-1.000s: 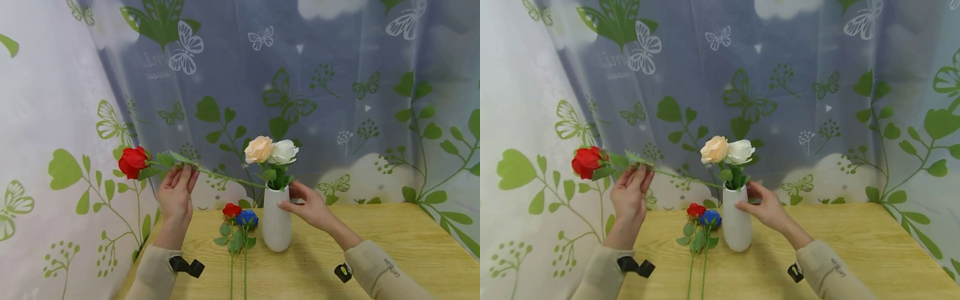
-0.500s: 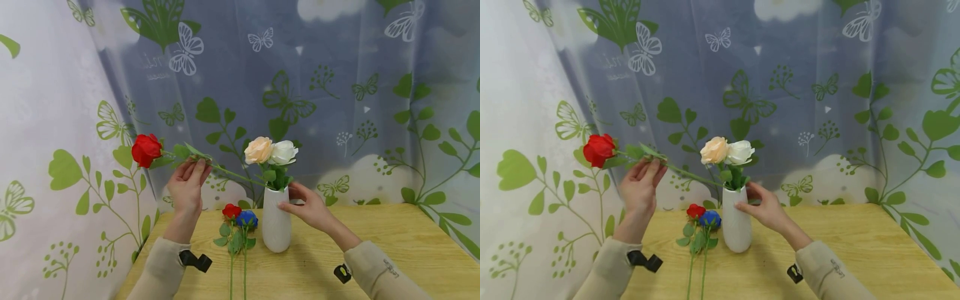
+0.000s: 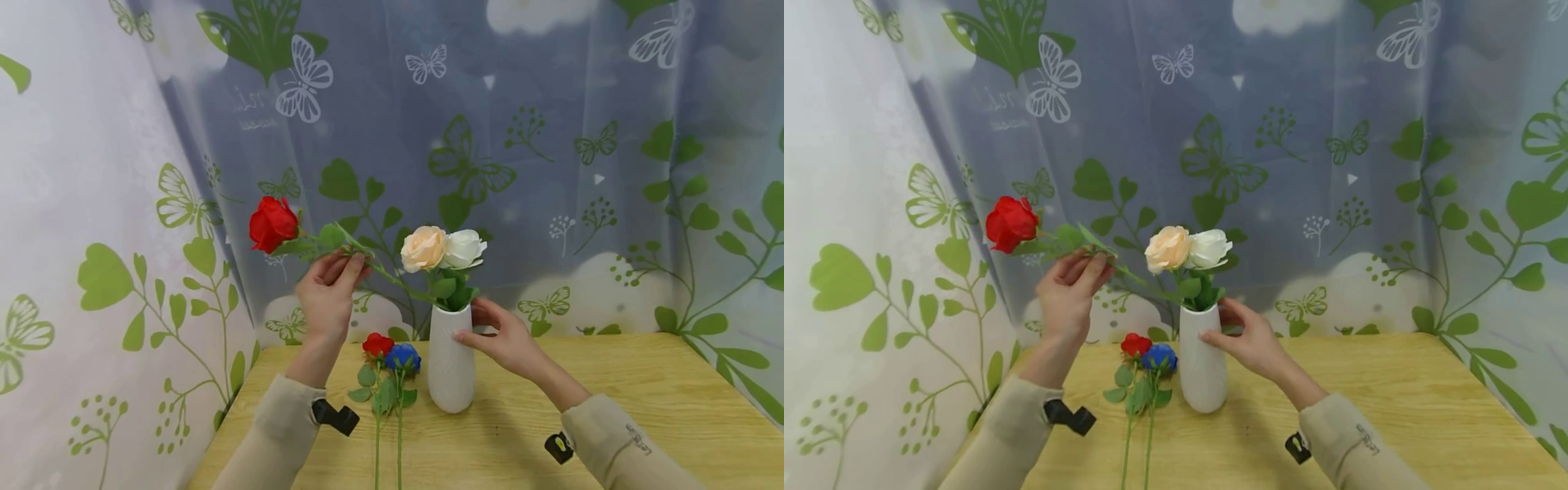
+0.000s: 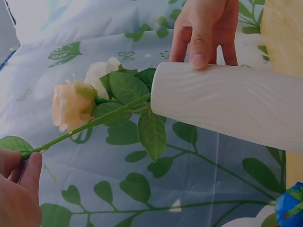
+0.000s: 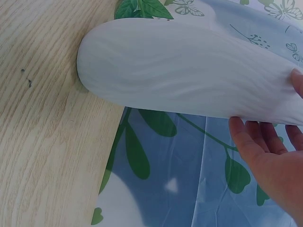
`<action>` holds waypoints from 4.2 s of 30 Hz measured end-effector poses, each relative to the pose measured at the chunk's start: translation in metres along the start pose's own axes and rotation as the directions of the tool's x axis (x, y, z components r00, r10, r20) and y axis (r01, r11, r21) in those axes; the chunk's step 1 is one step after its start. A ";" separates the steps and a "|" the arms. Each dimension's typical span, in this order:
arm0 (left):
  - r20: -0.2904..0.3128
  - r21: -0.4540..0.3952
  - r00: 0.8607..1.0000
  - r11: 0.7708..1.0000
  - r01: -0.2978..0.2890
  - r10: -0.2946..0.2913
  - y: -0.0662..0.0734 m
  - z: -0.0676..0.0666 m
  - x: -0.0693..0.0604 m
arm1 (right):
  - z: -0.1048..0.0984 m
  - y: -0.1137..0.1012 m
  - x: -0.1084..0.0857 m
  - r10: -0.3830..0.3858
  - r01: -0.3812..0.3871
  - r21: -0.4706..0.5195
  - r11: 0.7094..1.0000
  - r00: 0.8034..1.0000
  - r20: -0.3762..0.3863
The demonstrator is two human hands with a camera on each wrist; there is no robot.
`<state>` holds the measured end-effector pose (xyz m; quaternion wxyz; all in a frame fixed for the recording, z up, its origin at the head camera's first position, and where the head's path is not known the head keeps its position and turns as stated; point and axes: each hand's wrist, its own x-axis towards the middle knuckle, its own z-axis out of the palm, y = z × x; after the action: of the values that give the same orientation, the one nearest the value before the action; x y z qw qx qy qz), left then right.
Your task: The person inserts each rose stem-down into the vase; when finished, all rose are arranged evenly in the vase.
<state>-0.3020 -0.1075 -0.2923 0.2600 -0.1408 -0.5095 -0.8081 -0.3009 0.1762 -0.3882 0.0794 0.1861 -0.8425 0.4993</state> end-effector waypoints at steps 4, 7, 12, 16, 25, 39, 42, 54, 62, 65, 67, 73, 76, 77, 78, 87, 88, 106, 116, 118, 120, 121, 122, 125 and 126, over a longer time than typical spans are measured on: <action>0.028 0.039 1.000 0.999 -0.009 0.008 -0.003 0.006 0.000 | 0.000 -0.001 0.000 -0.001 0.001 -0.007 1.000 1.000 -0.006; 0.056 0.040 0.998 0.999 -0.023 0.021 -0.006 0.010 -0.001 | 0.000 0.000 0.001 -0.004 0.004 -0.010 1.000 1.000 -0.008; 0.103 0.048 0.993 0.997 -0.062 0.056 -0.011 0.015 -0.003 | 0.001 0.002 0.001 -0.010 0.010 -0.009 1.000 1.000 -0.005; 0.143 0.050 0.987 0.996 -0.074 0.066 -0.014 0.019 -0.004 | 0.001 0.002 0.000 -0.014 0.014 -0.007 1.000 1.000 -0.008; 0.197 0.074 0.979 0.995 -0.073 0.057 -0.027 0.027 -0.007 | 0.001 0.001 0.000 -0.006 0.006 -0.003 1.000 1.000 -0.011; 0.214 0.251 0.975 0.968 -0.003 -0.052 -0.048 0.037 -0.018 | 0.002 0.001 0.000 -0.031 0.031 -0.002 1.000 0.999 -0.019; 0.209 0.238 0.976 0.971 0.004 -0.055 -0.048 0.038 -0.016 | 0.001 0.001 0.000 -0.034 0.034 -0.008 0.999 0.999 -0.019; 0.183 0.298 0.977 0.953 0.053 -0.111 -0.061 0.042 -0.021 | 0.002 0.001 0.000 -0.039 0.039 -0.010 0.999 0.999 -0.011; 0.189 0.479 0.977 0.878 -0.008 -0.095 -0.065 0.041 -0.022 | 0.002 0.001 0.001 -0.048 0.048 0.004 0.999 0.999 -0.020; 0.197 0.499 0.972 0.866 0.015 -0.130 -0.068 0.041 -0.023 | 0.002 0.000 0.001 -0.045 0.046 0.008 0.999 0.999 -0.020; 0.206 0.503 0.967 0.864 0.024 -0.147 -0.070 0.040 -0.024 | 0.002 0.000 0.001 -0.040 0.040 0.014 0.999 0.999 -0.017; 0.234 0.530 0.962 0.848 -0.003 -0.143 -0.080 0.038 -0.028 | 0.002 0.000 0.000 -0.035 0.035 0.025 0.999 0.999 -0.016; 0.239 0.556 0.960 0.831 -0.013 -0.144 -0.082 0.037 -0.030 | 0.002 0.000 0.000 -0.036 0.036 0.019 0.999 0.999 -0.018; 0.241 0.559 0.960 0.829 -0.016 -0.144 -0.082 0.037 -0.030 | 0.002 0.000 0.000 -0.036 0.036 0.017 0.999 0.999 -0.019; 0.242 0.561 0.960 0.827 -0.019 -0.142 -0.082 0.037 -0.030 | 0.002 0.000 0.000 -0.037 0.037 0.015 0.999 0.999 -0.021; 0.213 0.485 0.961 0.873 0.050 -0.174 -0.077 0.035 -0.027 | 0.001 -0.001 -0.001 -0.021 0.021 0.021 1.000 1.000 -0.004; 0.214 0.472 0.962 0.880 0.050 -0.169 -0.076 0.034 -0.026 | 0.001 -0.002 -0.002 -0.017 0.017 0.020 1.000 1.000 -0.002; 0.235 0.377 0.972 0.922 -0.083 -0.008 -0.072 0.036 -0.019 | 0.002 0.001 -0.003 0.008 -0.008 0.004 1.000 1.000 -0.014; 0.345 0.522 0.938 0.834 -0.178 -0.015 -0.085 0.031 -0.023 | 0.001 0.000 -0.001 0.019 -0.020 -0.022 1.000 0.999 -0.027; 0.361 0.524 0.932 0.831 -0.188 -0.017 -0.087 0.031 -0.022 | 0.001 -0.001 -0.001 0.016 -0.016 -0.022 1.000 0.999 -0.029; 0.369 0.532 0.929 0.823 -0.198 -0.015 -0.087 0.031 -0.022 | 0.000 -0.001 -0.001 0.009 -0.009 -0.021 1.000 0.999 -0.033; 0.369 0.533 0.929 0.822 -0.201 -0.012 -0.087 0.031 -0.022 | 0.000 -0.001 0.000 0.006 -0.007 -0.020 1.000 0.999 -0.033; 0.370 0.539 0.929 0.817 -0.206 -0.010 -0.086 0.031 -0.023 | 0.000 -0.002 0.000 0.004 -0.005 -0.018 1.000 0.999 -0.033; 0.366 0.547 0.931 0.810 -0.213 -0.003 -0.085 0.032 -0.024 | 0.000 -0.003 0.000 -0.002 0.002 -0.015 1.000 0.999 -0.033; 0.367 0.552 0.930 0.804 -0.220 0.003 -0.085 0.031 -0.024 | 0.000 -0.003 0.000 -0.003 0.003 -0.015 1.000 0.999 -0.032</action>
<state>-0.3312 -0.0435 -0.3538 0.2441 -0.2250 -0.7611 -0.5573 -0.2997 0.1754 -0.3857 0.0948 0.1788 -0.8445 0.4959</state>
